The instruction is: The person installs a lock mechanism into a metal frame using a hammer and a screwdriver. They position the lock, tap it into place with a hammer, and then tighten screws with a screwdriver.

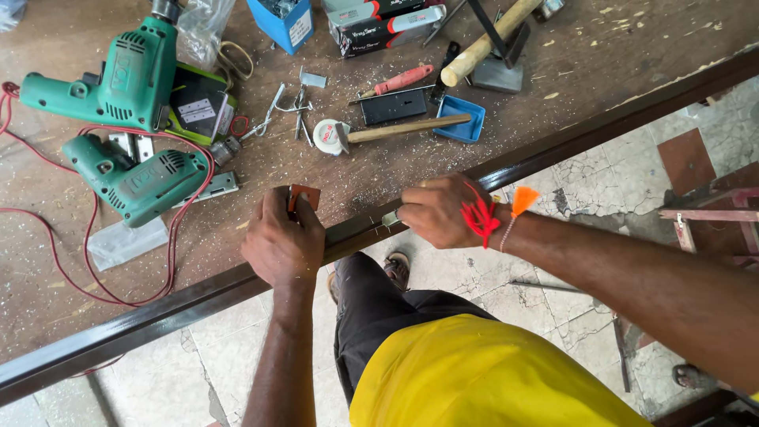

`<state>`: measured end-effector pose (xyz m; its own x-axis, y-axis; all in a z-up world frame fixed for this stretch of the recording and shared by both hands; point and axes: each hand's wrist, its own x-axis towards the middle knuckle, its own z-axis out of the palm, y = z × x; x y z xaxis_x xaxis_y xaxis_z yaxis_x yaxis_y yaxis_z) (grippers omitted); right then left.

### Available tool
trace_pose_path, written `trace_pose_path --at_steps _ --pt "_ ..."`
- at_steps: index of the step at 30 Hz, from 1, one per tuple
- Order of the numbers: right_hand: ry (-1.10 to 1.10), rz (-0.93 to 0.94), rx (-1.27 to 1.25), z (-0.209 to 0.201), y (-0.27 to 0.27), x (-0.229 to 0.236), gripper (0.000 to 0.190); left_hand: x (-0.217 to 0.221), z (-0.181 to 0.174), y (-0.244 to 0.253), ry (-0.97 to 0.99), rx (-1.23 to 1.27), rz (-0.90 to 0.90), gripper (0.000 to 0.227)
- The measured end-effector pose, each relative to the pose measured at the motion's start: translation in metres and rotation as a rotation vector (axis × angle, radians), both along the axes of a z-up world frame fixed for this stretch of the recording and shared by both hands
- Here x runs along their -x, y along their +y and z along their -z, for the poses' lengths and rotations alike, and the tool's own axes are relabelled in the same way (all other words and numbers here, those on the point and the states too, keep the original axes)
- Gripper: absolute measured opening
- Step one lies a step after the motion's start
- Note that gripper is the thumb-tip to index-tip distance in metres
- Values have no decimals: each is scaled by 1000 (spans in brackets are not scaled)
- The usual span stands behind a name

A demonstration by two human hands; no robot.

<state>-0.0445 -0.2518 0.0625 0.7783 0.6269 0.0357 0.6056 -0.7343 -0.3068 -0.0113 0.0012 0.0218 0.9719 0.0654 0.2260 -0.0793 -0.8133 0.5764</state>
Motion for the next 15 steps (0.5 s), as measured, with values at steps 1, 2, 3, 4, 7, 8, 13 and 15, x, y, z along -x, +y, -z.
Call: trace_pose_path --at_steps 1,2,3,4,7,8,13,15 --pt "22 -17 10 2 1 -5 14 0 0 0 10 -5 -4 6" --pt "45 -34 21 3 3 -8 14 2 0 0 21 -10 -8 6" --pt "68 -51 32 5 4 -11 14 3 1 0 25 -4 -7 7" --pt "90 -74 59 5 5 -14 14 3 1 1 24 1 -10 7" --pt "112 -155 123 6 7 -19 12 4 0 1 29 2 -13 7" --pt "84 -195 129 5 7 -23 12 2 0 0 27 1 -16 7" --pt "31 -290 113 11 9 -27 15 4 -1 2 -36 12 -26 8" --pt "43 -328 148 14 8 -27 14 3 -1 1 -21 26 -28 7"
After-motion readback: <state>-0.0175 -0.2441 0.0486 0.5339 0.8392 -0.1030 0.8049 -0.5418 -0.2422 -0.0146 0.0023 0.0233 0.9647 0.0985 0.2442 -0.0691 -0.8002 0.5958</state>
